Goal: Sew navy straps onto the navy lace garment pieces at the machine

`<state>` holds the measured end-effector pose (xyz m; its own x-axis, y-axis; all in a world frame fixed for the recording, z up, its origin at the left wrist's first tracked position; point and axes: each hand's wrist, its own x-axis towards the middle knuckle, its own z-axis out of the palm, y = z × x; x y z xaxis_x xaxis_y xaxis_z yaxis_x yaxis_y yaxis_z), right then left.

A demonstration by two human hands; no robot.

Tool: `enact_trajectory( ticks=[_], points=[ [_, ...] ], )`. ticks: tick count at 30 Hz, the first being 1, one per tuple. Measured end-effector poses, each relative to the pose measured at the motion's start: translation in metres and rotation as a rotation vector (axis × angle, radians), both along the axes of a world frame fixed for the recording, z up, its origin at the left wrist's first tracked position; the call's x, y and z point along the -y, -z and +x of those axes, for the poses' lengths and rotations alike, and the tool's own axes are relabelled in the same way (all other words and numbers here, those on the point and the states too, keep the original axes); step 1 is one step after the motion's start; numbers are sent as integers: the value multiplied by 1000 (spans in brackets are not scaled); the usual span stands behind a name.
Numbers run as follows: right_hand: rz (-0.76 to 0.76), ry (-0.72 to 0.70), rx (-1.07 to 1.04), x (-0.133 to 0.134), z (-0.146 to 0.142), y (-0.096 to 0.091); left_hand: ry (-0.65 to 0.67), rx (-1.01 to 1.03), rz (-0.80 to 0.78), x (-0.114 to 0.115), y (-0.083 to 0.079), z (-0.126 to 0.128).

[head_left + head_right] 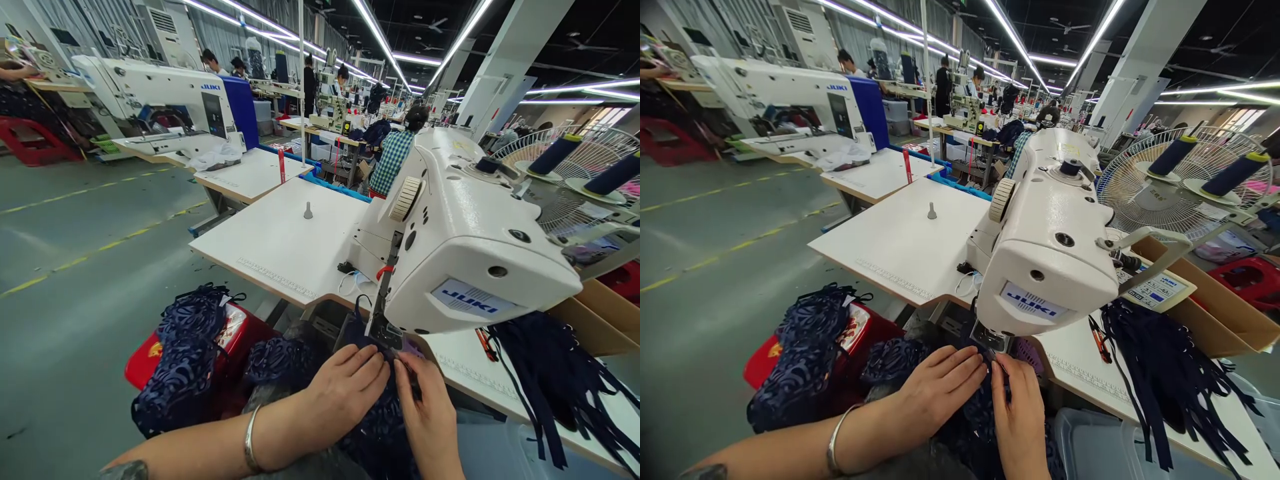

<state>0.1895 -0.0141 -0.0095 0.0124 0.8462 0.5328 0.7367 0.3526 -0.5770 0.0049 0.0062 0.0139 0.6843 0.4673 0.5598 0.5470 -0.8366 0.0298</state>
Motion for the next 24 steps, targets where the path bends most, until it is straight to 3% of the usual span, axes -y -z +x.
enact_trajectory(
  ticks=[11,24],
  points=[
    [95,39,194,0,0,-2,-34,9,62,-2,6,3],
    [164,-26,289,-1,3,0,-56,50,57,-1,14,6]
  ],
)
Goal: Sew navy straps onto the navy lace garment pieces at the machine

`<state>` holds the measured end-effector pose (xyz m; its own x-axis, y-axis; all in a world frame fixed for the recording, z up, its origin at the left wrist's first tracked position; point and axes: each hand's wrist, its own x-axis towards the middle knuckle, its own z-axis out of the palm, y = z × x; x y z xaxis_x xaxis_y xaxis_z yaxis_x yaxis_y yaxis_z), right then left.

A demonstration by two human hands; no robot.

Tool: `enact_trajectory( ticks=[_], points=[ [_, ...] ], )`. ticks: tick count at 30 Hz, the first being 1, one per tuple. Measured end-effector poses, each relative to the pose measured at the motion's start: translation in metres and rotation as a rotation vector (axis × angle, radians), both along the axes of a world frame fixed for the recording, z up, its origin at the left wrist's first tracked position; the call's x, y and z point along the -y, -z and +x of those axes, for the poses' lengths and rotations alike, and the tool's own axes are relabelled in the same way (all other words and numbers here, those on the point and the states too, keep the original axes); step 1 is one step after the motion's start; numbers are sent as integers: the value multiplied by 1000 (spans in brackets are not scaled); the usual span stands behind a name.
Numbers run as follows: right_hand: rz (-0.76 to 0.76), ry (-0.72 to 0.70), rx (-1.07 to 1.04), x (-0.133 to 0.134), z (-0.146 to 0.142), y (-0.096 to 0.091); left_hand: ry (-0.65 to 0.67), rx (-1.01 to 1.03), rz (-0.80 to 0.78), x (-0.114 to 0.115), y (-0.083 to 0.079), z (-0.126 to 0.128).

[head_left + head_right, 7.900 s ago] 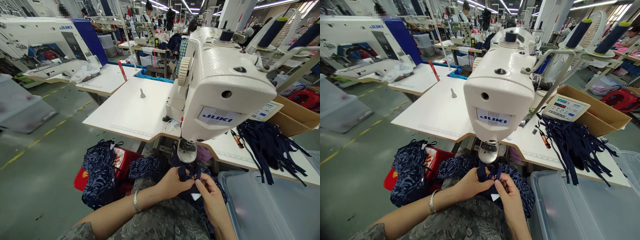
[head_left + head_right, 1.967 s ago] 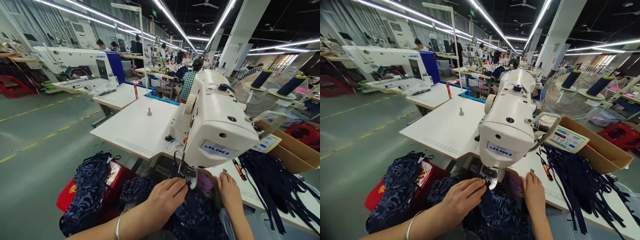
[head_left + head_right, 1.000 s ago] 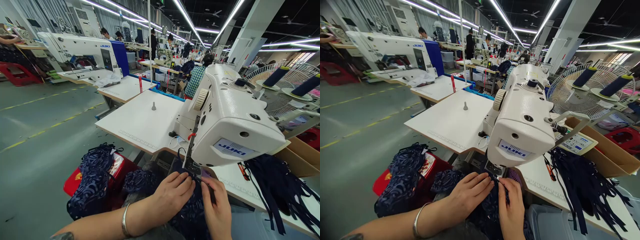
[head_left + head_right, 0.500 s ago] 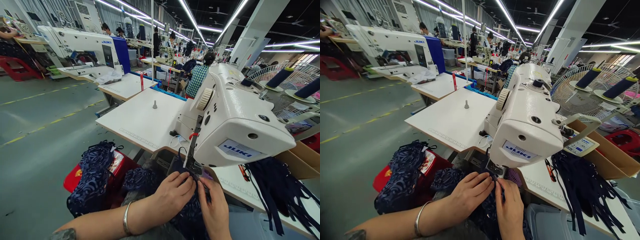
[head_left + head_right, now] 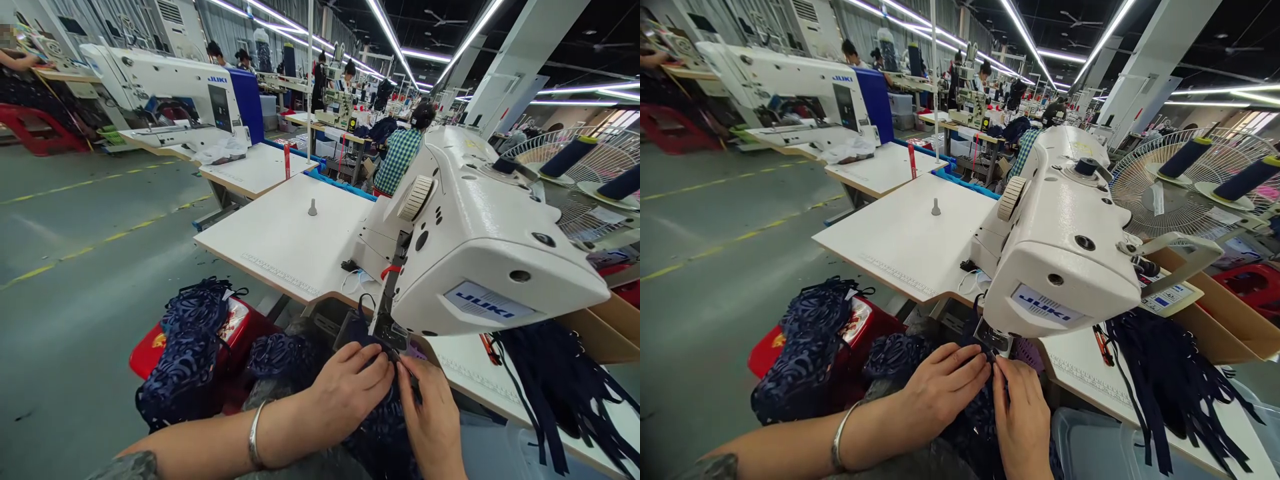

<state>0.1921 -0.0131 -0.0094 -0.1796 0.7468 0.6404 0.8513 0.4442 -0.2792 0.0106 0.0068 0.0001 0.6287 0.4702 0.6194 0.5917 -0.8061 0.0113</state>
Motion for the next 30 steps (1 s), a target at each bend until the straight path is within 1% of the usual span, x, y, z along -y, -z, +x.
enact_trajectory(
  ticks=[3,7,11,18,21,26,30],
  points=[
    [6,-24,17,-1,2,-1,-11,3,-3,1,1,1],
    [-15,-97,23,-1,5,-4,-52,-25,12,3,1,3],
    [-27,-153,43,-1,9,-6,-63,-15,32,4,-1,5],
    [-68,-176,70,1,12,-8,-79,-29,28,4,2,7],
    [-91,-185,76,2,14,-9,-82,-35,31,5,0,8],
    [-78,-198,81,3,17,-8,-89,-24,39,5,-3,7],
    [-70,-198,103,5,20,-8,-82,-30,38,5,-2,6]
  ],
)
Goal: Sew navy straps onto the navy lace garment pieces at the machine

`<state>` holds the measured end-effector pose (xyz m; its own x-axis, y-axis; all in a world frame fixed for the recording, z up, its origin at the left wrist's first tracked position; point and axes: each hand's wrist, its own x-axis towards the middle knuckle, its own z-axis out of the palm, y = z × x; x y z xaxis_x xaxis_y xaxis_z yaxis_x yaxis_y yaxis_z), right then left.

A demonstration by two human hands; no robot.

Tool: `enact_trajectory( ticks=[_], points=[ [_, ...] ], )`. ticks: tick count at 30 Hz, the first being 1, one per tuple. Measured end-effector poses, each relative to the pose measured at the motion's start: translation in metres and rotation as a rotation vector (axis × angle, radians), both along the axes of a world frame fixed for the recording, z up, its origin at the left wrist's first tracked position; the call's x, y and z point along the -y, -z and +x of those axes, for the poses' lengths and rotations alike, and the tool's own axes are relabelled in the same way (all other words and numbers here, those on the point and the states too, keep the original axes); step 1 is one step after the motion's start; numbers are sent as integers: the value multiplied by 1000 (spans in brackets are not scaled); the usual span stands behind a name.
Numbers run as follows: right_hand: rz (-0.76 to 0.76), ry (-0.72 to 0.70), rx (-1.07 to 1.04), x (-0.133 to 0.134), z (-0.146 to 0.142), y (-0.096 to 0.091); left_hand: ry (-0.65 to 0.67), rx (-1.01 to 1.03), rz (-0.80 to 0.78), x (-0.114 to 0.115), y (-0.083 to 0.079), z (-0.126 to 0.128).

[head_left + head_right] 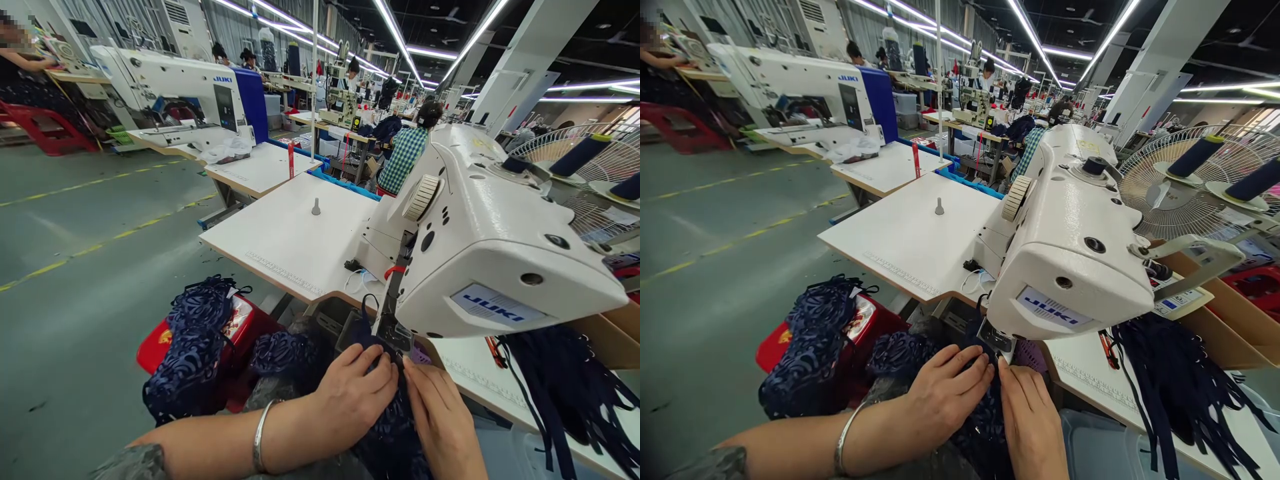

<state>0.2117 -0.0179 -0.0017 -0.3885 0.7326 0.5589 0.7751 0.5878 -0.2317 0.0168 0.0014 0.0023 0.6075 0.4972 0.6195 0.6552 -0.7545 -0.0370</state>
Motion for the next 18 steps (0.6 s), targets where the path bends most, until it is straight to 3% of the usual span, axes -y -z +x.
enact_trajectory(
  ticks=[18],
  points=[
    [-48,-18,7,9,9,4,5,11,-34,0,0,0]
  ],
)
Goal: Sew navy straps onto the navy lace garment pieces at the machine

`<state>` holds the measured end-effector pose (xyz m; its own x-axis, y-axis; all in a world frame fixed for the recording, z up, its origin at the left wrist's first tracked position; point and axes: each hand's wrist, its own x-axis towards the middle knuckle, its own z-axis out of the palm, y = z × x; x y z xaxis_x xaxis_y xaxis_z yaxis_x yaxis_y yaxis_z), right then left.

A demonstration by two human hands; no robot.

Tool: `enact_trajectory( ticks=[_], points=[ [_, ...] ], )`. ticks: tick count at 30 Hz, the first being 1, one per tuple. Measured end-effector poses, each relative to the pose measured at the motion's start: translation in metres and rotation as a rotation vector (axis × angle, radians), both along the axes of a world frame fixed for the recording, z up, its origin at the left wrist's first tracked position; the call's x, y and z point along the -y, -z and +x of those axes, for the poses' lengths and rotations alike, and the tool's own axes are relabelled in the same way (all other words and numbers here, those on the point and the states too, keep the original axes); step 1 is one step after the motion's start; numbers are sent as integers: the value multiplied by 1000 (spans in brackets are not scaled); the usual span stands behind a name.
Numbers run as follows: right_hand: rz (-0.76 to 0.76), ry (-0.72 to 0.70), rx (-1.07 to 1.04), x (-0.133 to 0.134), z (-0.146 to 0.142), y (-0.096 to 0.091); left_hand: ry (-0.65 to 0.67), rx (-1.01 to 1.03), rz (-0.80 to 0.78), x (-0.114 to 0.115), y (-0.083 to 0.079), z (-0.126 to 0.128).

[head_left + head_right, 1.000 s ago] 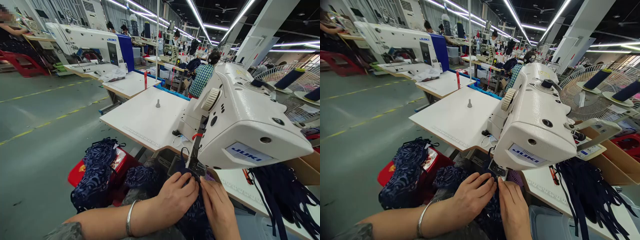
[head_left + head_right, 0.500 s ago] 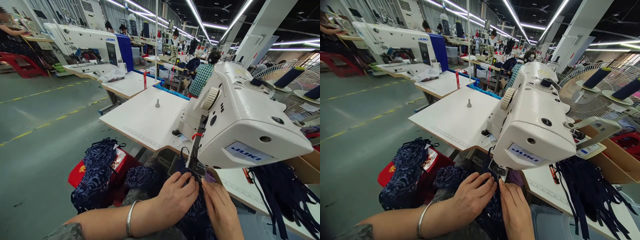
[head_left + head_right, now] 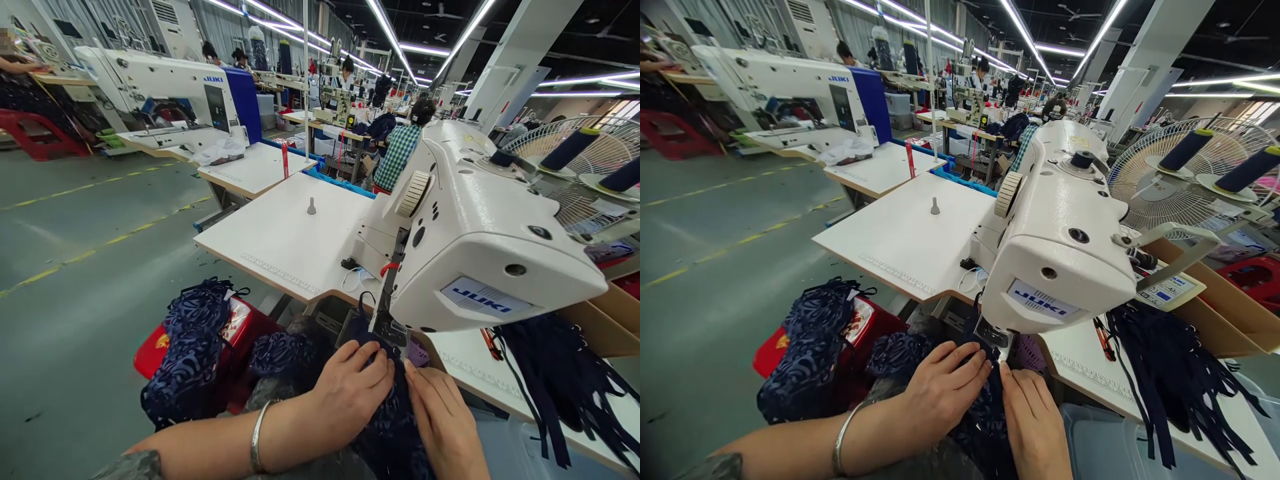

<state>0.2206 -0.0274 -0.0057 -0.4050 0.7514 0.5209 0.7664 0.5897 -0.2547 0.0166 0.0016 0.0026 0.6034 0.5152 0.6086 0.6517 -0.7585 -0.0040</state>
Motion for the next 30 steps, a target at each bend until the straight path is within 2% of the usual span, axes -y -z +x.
enact_trajectory(
  ticks=[8,24,30],
  points=[
    [34,55,-76,-3,-5,0,9,-14,-12,-2,6,0],
    [24,9,2,-3,1,1,22,-63,11,0,-4,-3],
    [3,-8,-38,-2,-2,-7,5,-56,18,0,-4,-1]
  ],
)
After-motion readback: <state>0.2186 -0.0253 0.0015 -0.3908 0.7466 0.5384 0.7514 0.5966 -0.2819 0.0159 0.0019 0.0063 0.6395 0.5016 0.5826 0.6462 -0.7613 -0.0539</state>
